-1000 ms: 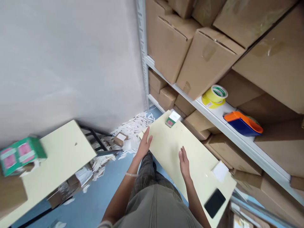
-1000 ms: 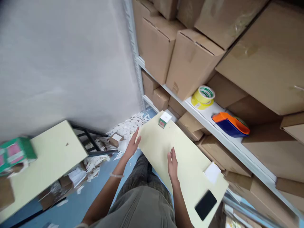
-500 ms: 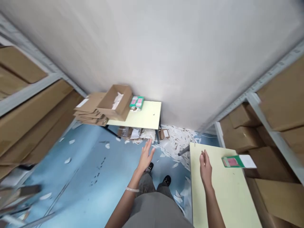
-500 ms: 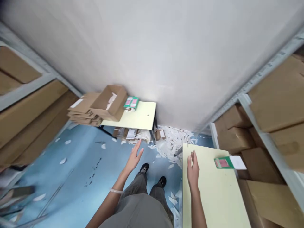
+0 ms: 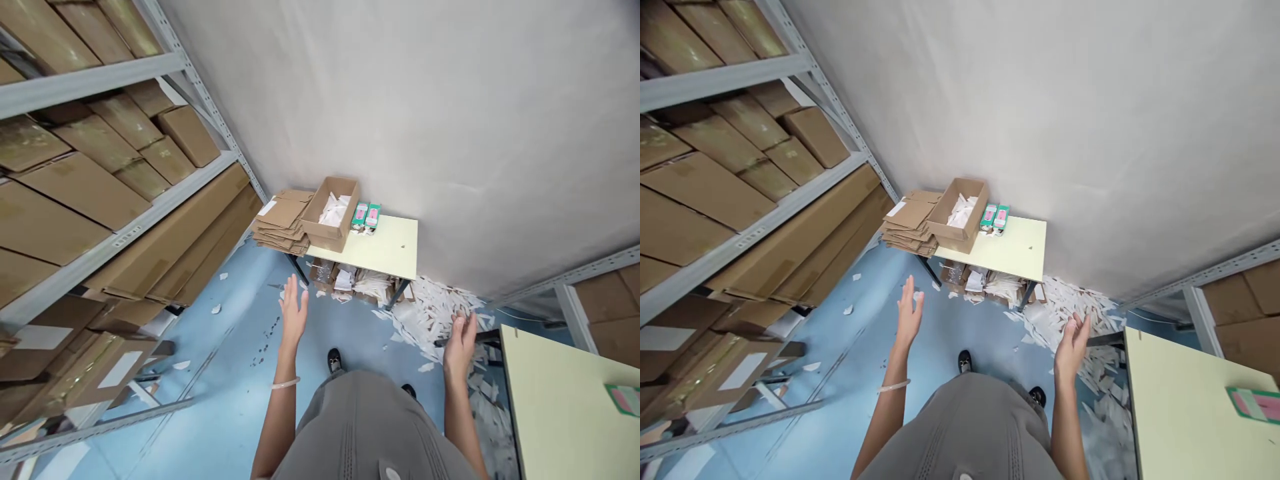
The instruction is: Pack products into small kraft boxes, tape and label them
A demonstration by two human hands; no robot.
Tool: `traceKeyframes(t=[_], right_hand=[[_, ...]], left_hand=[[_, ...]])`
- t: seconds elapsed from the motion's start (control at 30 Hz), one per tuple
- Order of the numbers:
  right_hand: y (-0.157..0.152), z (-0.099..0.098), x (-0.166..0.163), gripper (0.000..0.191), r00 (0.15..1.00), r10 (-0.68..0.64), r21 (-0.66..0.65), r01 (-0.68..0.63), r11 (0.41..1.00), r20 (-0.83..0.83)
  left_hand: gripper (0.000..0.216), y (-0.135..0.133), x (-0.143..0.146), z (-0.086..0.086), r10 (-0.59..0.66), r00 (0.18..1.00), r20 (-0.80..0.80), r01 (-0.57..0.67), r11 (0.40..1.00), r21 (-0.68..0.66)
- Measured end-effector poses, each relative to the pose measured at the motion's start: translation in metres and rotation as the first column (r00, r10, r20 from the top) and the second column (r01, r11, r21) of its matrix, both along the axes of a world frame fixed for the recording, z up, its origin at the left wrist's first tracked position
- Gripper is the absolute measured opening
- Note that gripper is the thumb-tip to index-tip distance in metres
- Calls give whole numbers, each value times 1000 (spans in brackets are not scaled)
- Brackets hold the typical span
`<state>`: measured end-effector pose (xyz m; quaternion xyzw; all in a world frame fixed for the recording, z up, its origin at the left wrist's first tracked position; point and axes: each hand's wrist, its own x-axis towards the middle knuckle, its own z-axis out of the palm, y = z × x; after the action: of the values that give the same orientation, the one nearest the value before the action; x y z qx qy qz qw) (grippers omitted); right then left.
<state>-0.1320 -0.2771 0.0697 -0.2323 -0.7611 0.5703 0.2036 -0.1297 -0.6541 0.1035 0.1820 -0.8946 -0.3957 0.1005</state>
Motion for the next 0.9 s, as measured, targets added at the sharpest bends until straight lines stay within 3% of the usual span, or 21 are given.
traceKeyframes(t=[0.17, 0.3, 0.43, 0.53, 0.63, 0.7, 0.83, 0.9], right_hand=[[-73, 5, -31, 78, 998, 39, 97, -43, 994, 39], [-146, 23, -78, 70, 990, 116, 101, -108, 989, -79], [-227, 40, -129, 64, 946, 226, 114, -205, 972, -233], [-285, 40, -162, 61, 895, 363, 151, -333, 931, -260], [-335, 29, -194, 61, 839, 470, 204, -427, 881, -274], [-366, 18, -217, 59, 801, 554, 280, -492, 825, -227], [-424, 0, -268, 49, 669, 743, 468, -664, 584, 22], [-454, -4, -295, 41, 626, 775, 500, -701, 508, 91]], left_hand=[[68, -114, 10, 6, 190, 981, -49, -191, 981, -21], [71, -175, 2, 15, 303, 953, -26, -301, 952, 53], [70, -206, -18, 13, 348, 937, -40, -343, 935, 86], [70, -215, -36, -3, 349, 937, -14, -346, 933, 102], [70, -229, -56, -25, 345, 933, 102, -356, 925, 131], [71, -245, -69, -36, 359, 912, 199, -389, 910, 142], [71, -294, -95, -43, 441, 849, 292, -483, 871, 89], [70, -322, -108, -42, 488, 826, 282, -521, 852, 51]])
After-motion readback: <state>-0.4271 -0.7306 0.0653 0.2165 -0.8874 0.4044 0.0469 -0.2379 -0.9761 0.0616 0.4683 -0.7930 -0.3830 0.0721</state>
